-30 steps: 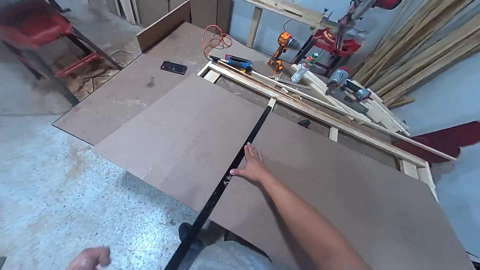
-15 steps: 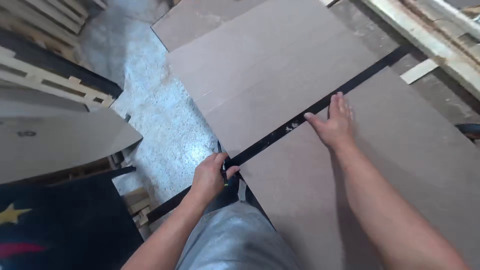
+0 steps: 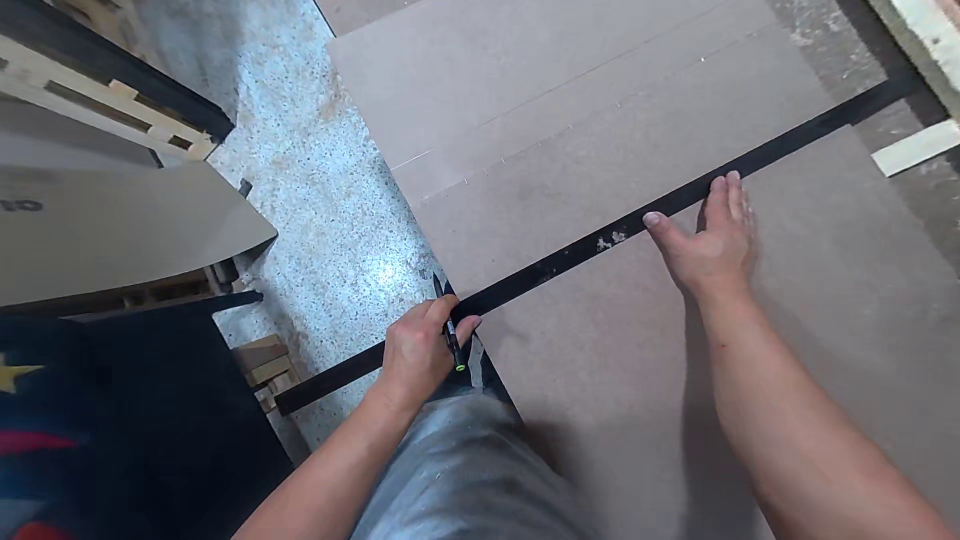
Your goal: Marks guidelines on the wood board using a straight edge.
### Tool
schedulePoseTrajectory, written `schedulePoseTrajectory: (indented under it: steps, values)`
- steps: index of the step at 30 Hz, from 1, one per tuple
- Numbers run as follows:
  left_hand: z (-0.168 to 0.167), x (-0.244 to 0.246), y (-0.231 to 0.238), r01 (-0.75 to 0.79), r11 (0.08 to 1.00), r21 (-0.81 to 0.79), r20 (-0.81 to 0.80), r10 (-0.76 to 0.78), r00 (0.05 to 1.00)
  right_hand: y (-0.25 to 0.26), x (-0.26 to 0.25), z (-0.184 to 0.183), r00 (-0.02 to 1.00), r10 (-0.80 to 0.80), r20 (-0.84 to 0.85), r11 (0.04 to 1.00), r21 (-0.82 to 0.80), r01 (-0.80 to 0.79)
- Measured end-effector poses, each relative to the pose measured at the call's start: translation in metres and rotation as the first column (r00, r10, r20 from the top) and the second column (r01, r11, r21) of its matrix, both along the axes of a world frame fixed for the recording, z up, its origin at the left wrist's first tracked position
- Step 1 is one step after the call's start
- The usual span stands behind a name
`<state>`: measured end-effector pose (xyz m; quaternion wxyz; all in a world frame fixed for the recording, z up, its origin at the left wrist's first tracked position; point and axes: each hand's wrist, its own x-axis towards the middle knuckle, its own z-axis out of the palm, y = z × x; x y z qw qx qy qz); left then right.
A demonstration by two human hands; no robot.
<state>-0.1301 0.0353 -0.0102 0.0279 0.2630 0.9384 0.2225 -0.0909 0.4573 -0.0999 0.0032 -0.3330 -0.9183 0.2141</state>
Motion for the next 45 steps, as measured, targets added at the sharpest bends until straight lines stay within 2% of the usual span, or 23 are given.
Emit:
schedulePoseTrajectory:
  steps: [19, 21, 24, 29, 32, 45]
  values:
    - [-0.001, -0.001, -0.001, 0.050, 0.999, -0.007, -0.041, -0.050, 0.998, 0.003, 0.001, -0.003, 1.000, -0.007, -0.014, 1.000, 0.011, 0.007]
    - [0.002, 0.000, -0.006, 0.045, 0.999, -0.025, -0.039, -0.046, 0.998, -0.008, 0.001, -0.004, 0.997, -0.005, -0.076, 1.000, -0.003, 0.004]
    - [-0.003, -0.001, -0.004, 0.061, 0.998, -0.012, -0.037, -0.061, 0.997, -0.004, 0.003, -0.005, 0.986, -0.029, -0.167, 0.997, 0.062, 0.040]
    - [-0.008, -0.006, -0.008, 0.107, 0.993, -0.044, 0.103, -0.102, 0.989, -0.001, 0.001, -0.001, 0.997, -0.028, -0.067, 0.998, 0.056, 0.032]
    - [-0.012, -0.006, -0.010, 0.102, 0.993, -0.050, 0.113, -0.096, 0.989, -0.001, 0.000, -0.002, 1.000, -0.020, -0.011, 0.998, 0.059, 0.020]
    - [-0.018, -0.005, -0.011, 0.095, 0.995, -0.024, 0.085, -0.093, 0.992, -0.001, -0.002, -0.002, 0.999, -0.004, 0.043, 0.997, 0.082, 0.000]
